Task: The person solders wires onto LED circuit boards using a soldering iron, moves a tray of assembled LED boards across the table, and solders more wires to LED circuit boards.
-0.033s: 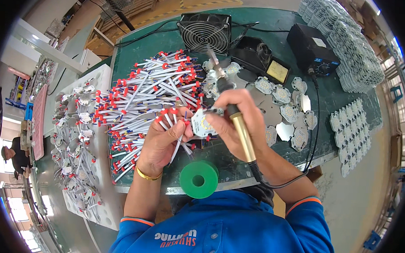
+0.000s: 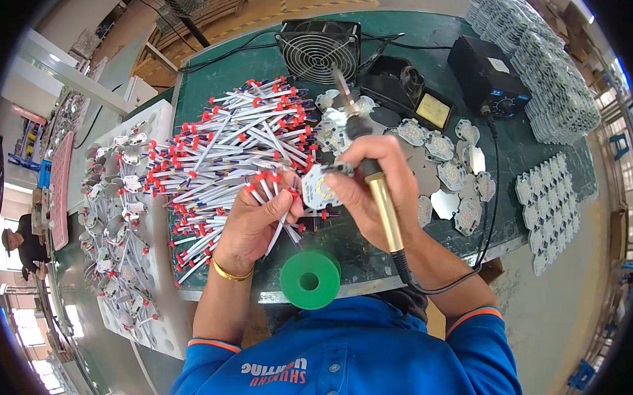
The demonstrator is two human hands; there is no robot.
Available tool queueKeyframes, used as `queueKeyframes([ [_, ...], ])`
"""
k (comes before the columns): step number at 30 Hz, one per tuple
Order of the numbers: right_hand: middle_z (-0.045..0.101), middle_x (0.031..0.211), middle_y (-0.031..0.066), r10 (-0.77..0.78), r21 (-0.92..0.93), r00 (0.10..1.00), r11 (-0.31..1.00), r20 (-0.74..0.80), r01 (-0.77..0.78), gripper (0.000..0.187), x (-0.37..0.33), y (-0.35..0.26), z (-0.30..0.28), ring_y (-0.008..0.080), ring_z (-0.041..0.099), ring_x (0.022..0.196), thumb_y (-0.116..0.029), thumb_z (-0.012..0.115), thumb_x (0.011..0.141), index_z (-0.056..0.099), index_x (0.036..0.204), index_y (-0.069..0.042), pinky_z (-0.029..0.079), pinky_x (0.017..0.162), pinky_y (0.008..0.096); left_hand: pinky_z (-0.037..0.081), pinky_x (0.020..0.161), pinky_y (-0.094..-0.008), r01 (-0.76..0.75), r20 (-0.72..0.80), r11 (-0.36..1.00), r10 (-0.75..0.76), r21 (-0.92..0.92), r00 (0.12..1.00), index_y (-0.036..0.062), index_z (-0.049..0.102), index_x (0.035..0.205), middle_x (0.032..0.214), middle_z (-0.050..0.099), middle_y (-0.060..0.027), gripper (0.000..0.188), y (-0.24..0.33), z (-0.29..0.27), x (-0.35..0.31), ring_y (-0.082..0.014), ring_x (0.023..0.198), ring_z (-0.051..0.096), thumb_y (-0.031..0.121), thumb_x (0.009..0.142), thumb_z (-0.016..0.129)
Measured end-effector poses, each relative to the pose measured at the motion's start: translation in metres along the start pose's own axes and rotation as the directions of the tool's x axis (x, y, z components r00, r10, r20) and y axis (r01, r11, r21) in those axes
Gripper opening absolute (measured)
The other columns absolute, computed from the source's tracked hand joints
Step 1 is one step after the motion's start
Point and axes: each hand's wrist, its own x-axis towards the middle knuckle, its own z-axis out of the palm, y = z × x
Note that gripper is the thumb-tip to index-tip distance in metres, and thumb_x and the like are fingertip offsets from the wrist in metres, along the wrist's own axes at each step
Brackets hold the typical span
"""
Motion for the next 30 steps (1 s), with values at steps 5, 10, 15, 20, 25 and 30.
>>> queueKeyframes([
  [5,0.048,0.077,0.0014,0.152,0.178,0.985,0.975,-0.085,-0.135,0.028,-0.002,-0.003,0.005,0.0054,0.047,0.059,-0.007,0.066,0.079,0.046,0.097,-0.004,0.039,0.048,0.0186,0.049,0.063,-0.0239,0.115,0.082,0.993,-0.116,0.02,0.99,-0.0004,0.057,0.102,0.091,0.061,-0.0092,0.022,-0.002,0.002,0.001,-0.0117,0.071,0.059,0.012,0.085,0.06],
  [10,0.048,0.083,0.0034,0.147,0.116,0.989,0.983,-0.037,-0.142,0.03,-0.005,0.004,0.005,0.0086,0.051,0.061,-0.009,0.068,0.078,0.045,0.098,-0.006,0.041,0.051,0.0208,0.048,0.061,-0.0232,0.119,0.075,0.992,-0.122,0.041,0.99,-0.0004,0.057,0.102,0.092,0.061,-0.0102,0.021,-0.003,0.003,0.0,-0.0117,0.07,0.058,0.011,0.085,0.059],
  [15,0.049,0.082,0.0047,0.076,-0.024,0.997,0.997,0.007,-0.076,0.032,-0.003,0.003,0.002,0.0109,0.051,0.064,-0.013,0.069,0.076,0.045,0.097,-0.006,0.042,0.056,0.0246,0.047,0.059,-0.0229,0.1,0.075,0.994,-0.103,0.038,0.992,-0.0004,0.057,0.101,0.092,0.061,-0.0103,0.02,-0.002,0.005,0.0,-0.0114,0.068,0.057,0.012,0.085,0.059],
  [20,0.055,0.08,0.0064,-0.186,-0.167,0.973,0.964,0.137,0.207,0.026,0.002,-0.001,-0.004,0.0196,0.054,0.062,-0.005,0.066,0.077,0.046,0.094,-0.007,0.046,0.06,0.0317,0.045,0.057,-0.0216,0.087,0.077,0.994,-0.091,0.061,0.993,0.0004,0.058,0.099,0.085,0.062,-0.008,0.02,-0.001,0.001,0.001,-0.01,0.065,0.056,0.015,0.085,0.059],
  [25,0.058,0.074,0.0045,-0.345,-0.139,0.907,0.913,0.24,0.384,0.031,0.007,0.0,-0.004,0.028,0.059,0.066,0.004,0.067,0.069,0.048,0.091,-0.008,0.049,0.066,0.0372,0.042,0.055,-0.0191,0.123,0.077,0.992,-0.124,0.013,0.989,0.0021,0.058,0.101,0.071,0.059,-0.0027,0.019,-0.001,-0.002,0.002,-0.008,0.062,0.054,0.016,0.088,0.056],
  [30,0.057,0.079,0.0089,-0.272,-0.24,0.953,0.925,0.13,0.296,0.03,0.005,-0.004,-0.003,0.0234,0.058,0.062,0.002,0.065,0.073,0.047,0.095,-0.006,0.047,0.059,0.0331,0.042,0.054,-0.0191,0.013,-0.034,0.987,-0.008,0.162,0.999,0.0014,0.056,0.104,0.075,0.061,-0.0038,0.022,-0.006,0.007,0.0,-0.0076,0.062,0.054,0.016,0.087,0.057],
])
